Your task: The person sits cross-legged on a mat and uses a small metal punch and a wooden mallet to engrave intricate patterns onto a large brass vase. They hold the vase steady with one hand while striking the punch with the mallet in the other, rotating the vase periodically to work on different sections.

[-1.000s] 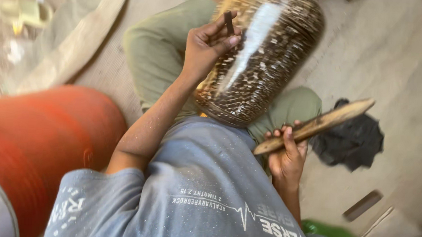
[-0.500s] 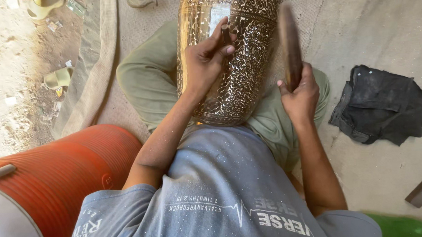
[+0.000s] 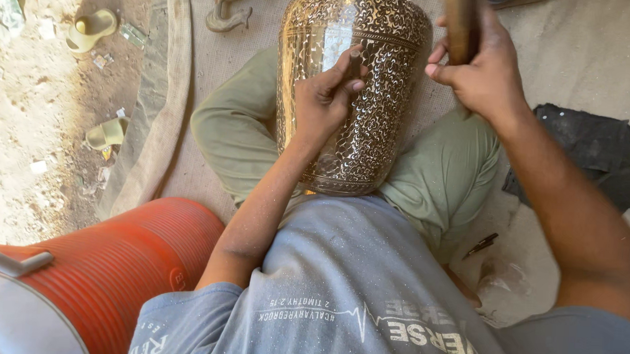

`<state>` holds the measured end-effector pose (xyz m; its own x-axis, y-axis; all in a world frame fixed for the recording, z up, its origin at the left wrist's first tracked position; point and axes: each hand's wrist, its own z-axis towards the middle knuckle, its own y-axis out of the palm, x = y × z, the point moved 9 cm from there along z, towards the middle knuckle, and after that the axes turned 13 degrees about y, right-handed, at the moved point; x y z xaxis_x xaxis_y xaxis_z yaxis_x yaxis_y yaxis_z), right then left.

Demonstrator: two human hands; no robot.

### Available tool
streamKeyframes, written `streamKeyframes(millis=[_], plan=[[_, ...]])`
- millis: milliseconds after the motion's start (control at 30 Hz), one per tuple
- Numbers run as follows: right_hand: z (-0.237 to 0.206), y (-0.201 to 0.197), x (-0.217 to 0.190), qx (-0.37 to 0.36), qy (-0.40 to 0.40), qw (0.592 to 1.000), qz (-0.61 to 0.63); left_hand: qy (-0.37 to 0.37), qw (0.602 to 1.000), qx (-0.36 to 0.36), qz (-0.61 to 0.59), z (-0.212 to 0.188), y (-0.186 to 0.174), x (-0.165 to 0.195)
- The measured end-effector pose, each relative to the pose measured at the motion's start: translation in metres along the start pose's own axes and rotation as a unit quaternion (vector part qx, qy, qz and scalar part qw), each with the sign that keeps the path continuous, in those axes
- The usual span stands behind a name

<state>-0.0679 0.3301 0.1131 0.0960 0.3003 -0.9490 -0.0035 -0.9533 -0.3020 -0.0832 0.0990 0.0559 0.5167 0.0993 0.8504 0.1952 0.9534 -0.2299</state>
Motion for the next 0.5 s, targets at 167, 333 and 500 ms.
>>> streamKeyframes(millis=[167, 333, 500], plan=[[0.008, 0.011, -0.034, 0.009, -0.029, 0.956, -0.293, 0.009, 1.0, 0.012, 0.026, -0.003, -0.001, 0.001], [0.006, 0.005, -0.021, 0.04, 0.011, 0.827, -0.56, -0.012, 0.995, -0.028, 0.091, -0.003, 0.003, -0.007], [0.002, 0.003, -0.028, 0.065, -0.059, 0.884, -0.459, 0.037, 0.998, -0.009, 0.057, -0.001, 0.001, 0.002]])
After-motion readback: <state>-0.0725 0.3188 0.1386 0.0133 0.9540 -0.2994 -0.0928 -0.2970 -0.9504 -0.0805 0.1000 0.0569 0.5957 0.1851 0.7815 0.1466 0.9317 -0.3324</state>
